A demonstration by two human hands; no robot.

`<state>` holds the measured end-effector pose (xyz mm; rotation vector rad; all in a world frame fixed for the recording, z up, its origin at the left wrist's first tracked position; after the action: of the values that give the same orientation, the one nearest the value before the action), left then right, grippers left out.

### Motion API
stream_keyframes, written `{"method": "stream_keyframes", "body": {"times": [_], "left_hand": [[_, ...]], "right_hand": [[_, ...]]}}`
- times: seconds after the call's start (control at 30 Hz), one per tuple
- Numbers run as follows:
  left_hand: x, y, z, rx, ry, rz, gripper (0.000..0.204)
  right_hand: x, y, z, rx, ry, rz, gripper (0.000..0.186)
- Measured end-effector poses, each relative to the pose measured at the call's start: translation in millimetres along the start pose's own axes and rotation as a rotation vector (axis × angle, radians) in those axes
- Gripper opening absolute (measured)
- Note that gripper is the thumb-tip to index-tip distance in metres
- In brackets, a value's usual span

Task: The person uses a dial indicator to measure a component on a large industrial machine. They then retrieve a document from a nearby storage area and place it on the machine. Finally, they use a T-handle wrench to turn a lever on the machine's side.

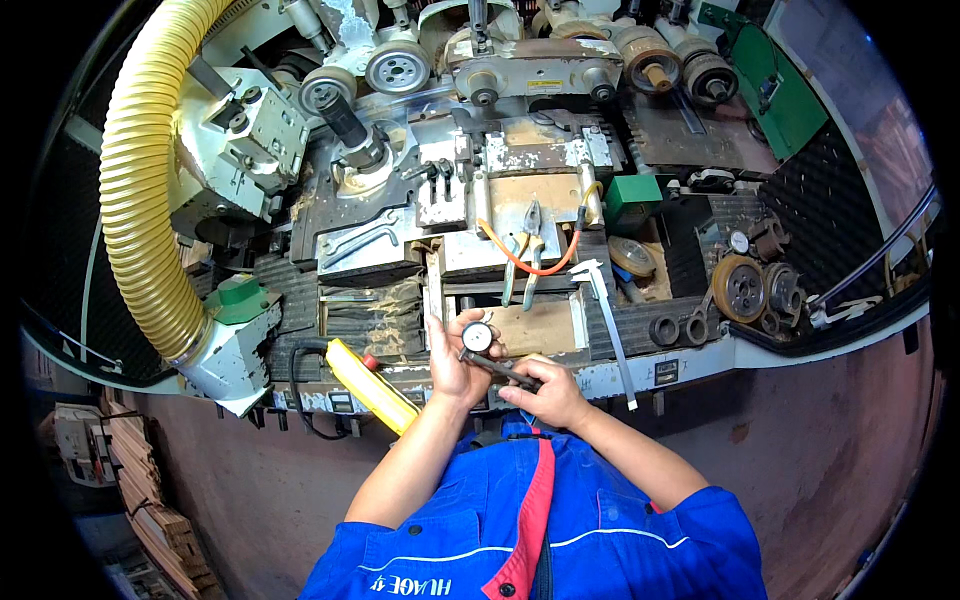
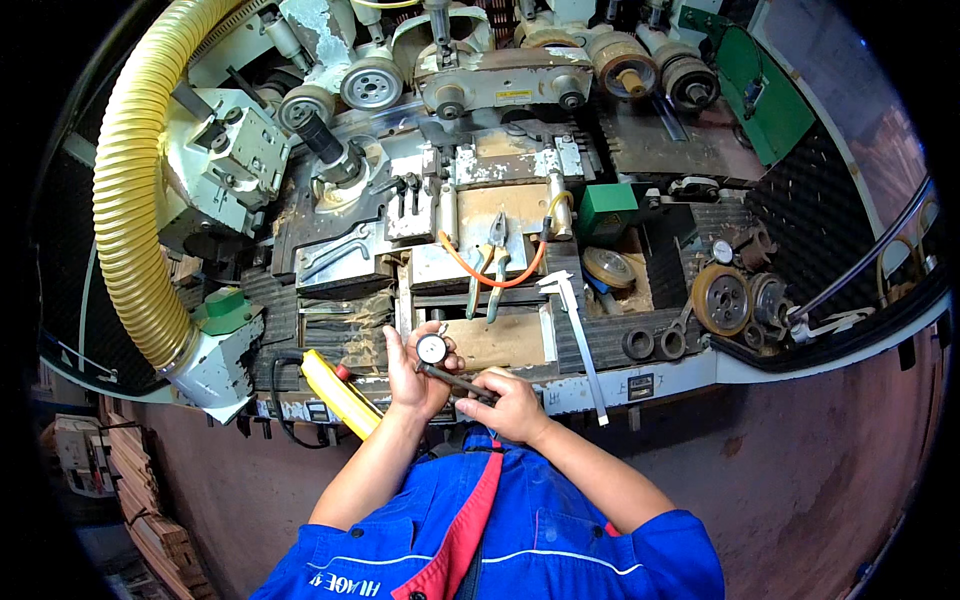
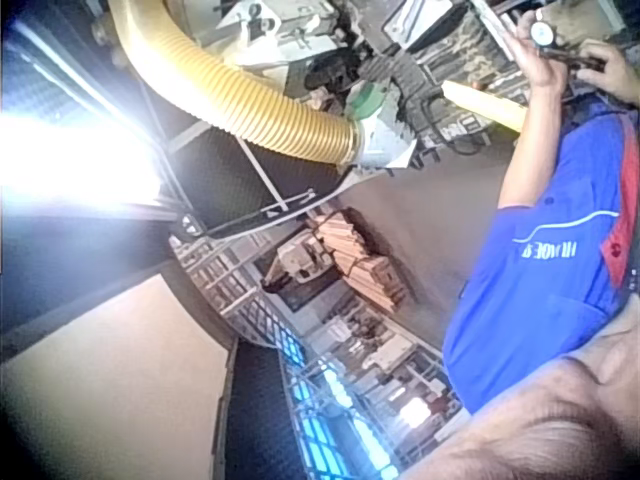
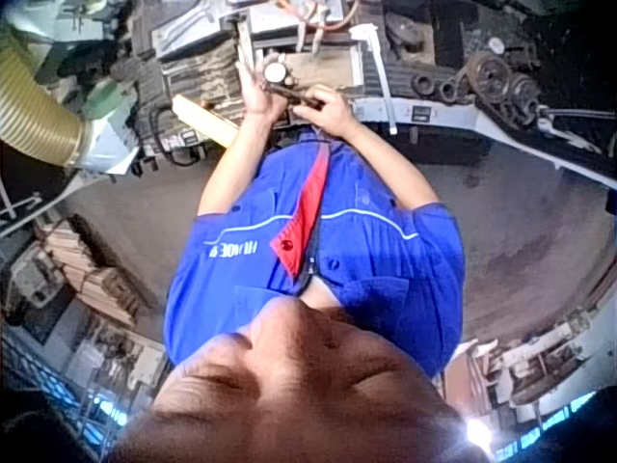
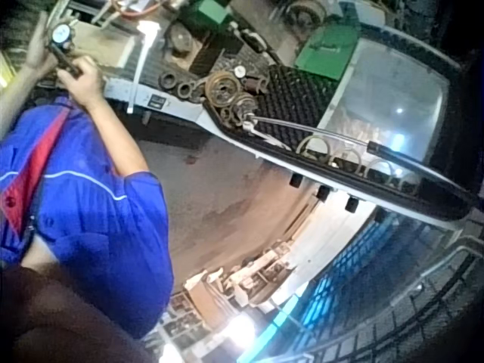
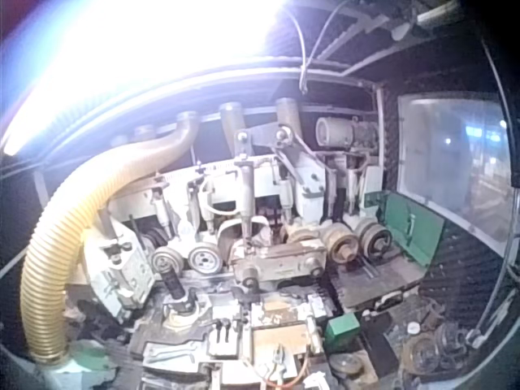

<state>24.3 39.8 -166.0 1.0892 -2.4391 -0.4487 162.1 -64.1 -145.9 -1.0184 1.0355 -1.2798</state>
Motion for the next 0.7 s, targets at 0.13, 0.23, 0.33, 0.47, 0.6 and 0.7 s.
{"method": "stream_keyframes", "body": {"times": [0.13,0.23,0.33,0.47,0.6,0.7], "left_hand": [[3,1,-4,-0.023,0.054,-0.01,0.083],[6,1,-10,-0.011,0.085,-0.004,0.083],[7,1,-7,0.022,0.071,-0.002,0.084],[6,1,-4,0.021,0.065,0.0,0.083],[4,1,-6,0.0,0.06,-0.001,0.083],[0,-1,2,-0.021,0.046,0.006,0.083]], "right_hand": [[0,3,0,-0.006,-0.004,0.002,0.03],[0,4,0,-0.011,0.002,0.014,0.03],[-1,2,0,-0.017,-0.005,0.015,0.03],[-1,1,0,-0.014,-0.006,0.009,0.03],[-1,2,0,0.014,-0.006,0.006,0.031],[-1,3,-1,0.018,-0.004,0.012,0.032]]}}
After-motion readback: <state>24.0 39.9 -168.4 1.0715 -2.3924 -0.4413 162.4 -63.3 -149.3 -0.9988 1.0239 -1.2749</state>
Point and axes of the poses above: each hand's wrist, its own x-axis away from the middle knuckle, its own z-axis out of the back of the hand, y = z × x, the point moved 4 cm from there along -x, towards the middle knuckle, and after that the axes turned 6 degrees about -y, right-handed, at the moved point
